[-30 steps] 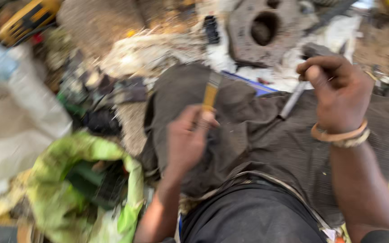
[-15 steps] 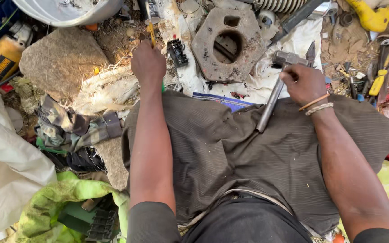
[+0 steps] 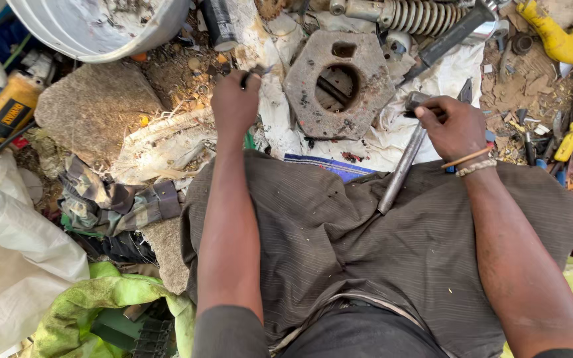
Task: The person is repairing a small electronic component using pliers, a hammer, and a screwdriver. They repeatedly strike the component with the hammer and use the screwdriver to adjust internal parts.
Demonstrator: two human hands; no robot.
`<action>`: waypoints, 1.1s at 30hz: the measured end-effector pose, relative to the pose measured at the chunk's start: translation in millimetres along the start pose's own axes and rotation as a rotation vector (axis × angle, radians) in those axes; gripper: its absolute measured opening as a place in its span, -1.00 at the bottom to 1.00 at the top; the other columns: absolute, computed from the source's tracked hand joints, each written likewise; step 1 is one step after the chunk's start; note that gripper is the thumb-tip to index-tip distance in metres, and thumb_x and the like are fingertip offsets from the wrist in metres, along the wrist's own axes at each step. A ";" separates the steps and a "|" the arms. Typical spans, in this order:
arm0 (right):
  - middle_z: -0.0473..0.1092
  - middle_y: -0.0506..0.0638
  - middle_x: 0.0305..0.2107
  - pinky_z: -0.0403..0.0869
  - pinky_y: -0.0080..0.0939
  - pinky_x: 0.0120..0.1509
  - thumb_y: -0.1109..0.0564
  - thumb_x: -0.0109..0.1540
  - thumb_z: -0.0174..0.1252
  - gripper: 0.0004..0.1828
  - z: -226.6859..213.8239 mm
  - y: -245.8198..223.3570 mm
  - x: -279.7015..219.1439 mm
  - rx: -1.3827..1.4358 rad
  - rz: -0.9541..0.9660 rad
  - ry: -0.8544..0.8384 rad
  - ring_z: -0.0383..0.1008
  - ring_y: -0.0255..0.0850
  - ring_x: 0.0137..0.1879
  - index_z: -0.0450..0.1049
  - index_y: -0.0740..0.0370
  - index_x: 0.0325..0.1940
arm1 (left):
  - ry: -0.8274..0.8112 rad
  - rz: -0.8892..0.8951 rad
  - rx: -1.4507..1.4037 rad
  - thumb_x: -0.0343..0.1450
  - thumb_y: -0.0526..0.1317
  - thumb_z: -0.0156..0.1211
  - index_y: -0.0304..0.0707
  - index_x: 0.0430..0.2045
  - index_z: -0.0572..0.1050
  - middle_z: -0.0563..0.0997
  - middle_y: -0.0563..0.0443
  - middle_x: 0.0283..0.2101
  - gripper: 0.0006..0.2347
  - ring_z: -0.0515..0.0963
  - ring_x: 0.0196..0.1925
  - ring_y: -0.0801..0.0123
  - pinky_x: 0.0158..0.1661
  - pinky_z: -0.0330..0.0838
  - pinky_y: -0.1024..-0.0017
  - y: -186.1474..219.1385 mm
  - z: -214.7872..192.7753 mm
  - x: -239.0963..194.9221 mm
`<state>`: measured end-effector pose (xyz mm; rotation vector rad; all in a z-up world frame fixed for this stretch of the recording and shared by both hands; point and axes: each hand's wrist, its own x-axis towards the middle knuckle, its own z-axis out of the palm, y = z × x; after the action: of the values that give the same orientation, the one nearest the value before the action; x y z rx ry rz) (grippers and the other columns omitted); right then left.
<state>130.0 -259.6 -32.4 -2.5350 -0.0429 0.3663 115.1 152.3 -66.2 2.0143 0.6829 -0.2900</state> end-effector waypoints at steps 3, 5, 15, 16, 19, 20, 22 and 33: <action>0.59 0.10 -0.29 0.55 -0.14 -0.10 0.01 0.33 0.31 -0.69 -2.9 -6.3 -5.0 0.095 -0.020 0.013 0.61 -0.16 -0.22 0.61 0.28 0.02 | -0.115 0.053 -0.740 0.44 -0.12 0.12 -0.51 -0.29 0.52 0.64 -0.22 -0.30 -0.71 0.67 -0.31 0.27 -0.26 0.66 0.28 9.7 -16.0 -23.0; 0.59 0.10 -0.29 0.54 -0.14 -0.10 0.02 0.34 0.30 -0.71 -1.5 -10.8 -9.4 0.095 -0.073 -0.020 0.61 -0.17 -0.22 0.61 0.27 0.02 | -0.254 0.023 -0.903 0.39 -0.15 0.08 -0.48 -0.18 0.48 0.67 -0.23 -0.24 -0.71 0.68 -0.31 0.28 -0.26 0.66 0.32 20.4 -19.6 -45.4; 0.56 0.13 -0.32 0.50 -0.05 -0.15 -0.10 0.36 0.26 -0.66 9.5 -4.9 -21.6 -0.032 -0.180 -0.015 0.57 -0.07 -0.25 0.64 0.22 -0.03 | -0.462 0.117 -0.922 0.50 -0.12 -0.06 -0.37 0.00 0.56 0.67 -0.19 -0.21 -0.65 0.63 -0.35 0.31 -0.30 0.60 0.34 53.8 8.1 -120.2; 0.56 0.11 -0.33 0.50 -0.03 -0.15 -0.12 0.36 0.26 -0.65 12.4 0.2 -25.3 -0.040 -0.141 -0.008 0.57 -0.05 -0.24 0.64 0.20 -0.04 | -0.440 0.132 -0.886 0.52 -0.11 -0.08 -0.31 -0.01 0.56 0.66 -0.16 -0.22 -0.67 0.63 -0.36 0.33 -0.32 0.60 0.34 47.1 14.8 -121.5; 0.56 0.11 -0.33 0.50 0.05 -0.12 -0.19 0.34 0.24 -0.61 15.5 14.2 -21.9 -0.123 -0.053 -0.004 0.58 0.04 -0.21 0.65 0.17 -0.08 | -0.368 0.151 -0.714 0.56 -0.13 -0.11 -0.31 -0.04 0.58 0.65 -0.20 -0.30 -0.68 0.60 -0.40 0.30 -0.37 0.52 0.28 30.2 40.0 -104.6; 0.56 0.14 -0.32 0.51 0.08 -0.09 -0.21 0.33 0.25 -0.59 18.5 18.1 -20.2 -0.184 -0.036 -0.025 0.58 0.09 -0.19 0.65 0.18 -0.09 | -0.343 0.151 -0.647 0.57 -0.13 -0.11 -0.33 -0.06 0.59 0.65 -0.23 -0.33 -0.68 0.59 -0.41 0.27 -0.38 0.49 0.26 25.0 50.4 -95.5; 0.55 0.22 -0.31 0.51 0.15 -0.05 -0.25 0.30 0.26 -0.52 26.4 25.0 -27.9 -0.300 0.014 -0.104 0.57 0.19 -0.16 0.58 0.21 -0.03 | -0.251 0.259 -0.266 0.57 -0.11 -0.09 -0.30 -0.06 0.56 0.66 -0.21 -0.36 -0.70 0.68 -0.40 0.18 -0.30 0.52 0.20 10.4 69.6 -83.7; 0.50 0.46 -0.34 0.54 0.22 -0.06 -0.17 0.18 0.31 -0.01 40.4 8.7 -22.6 -0.408 0.121 -0.271 0.57 0.36 -0.20 -0.02 0.33 0.48 | -0.011 0.489 0.179 0.51 -0.11 0.12 -0.23 0.04 0.49 0.49 -0.31 -0.04 -0.72 0.58 -0.09 -0.22 -0.09 0.46 -0.01 7.9 81.9 -73.8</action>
<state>97.0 -247.5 -63.8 -2.8757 -0.0739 0.8211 65.3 53.7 -68.6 2.2722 0.1445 -0.0717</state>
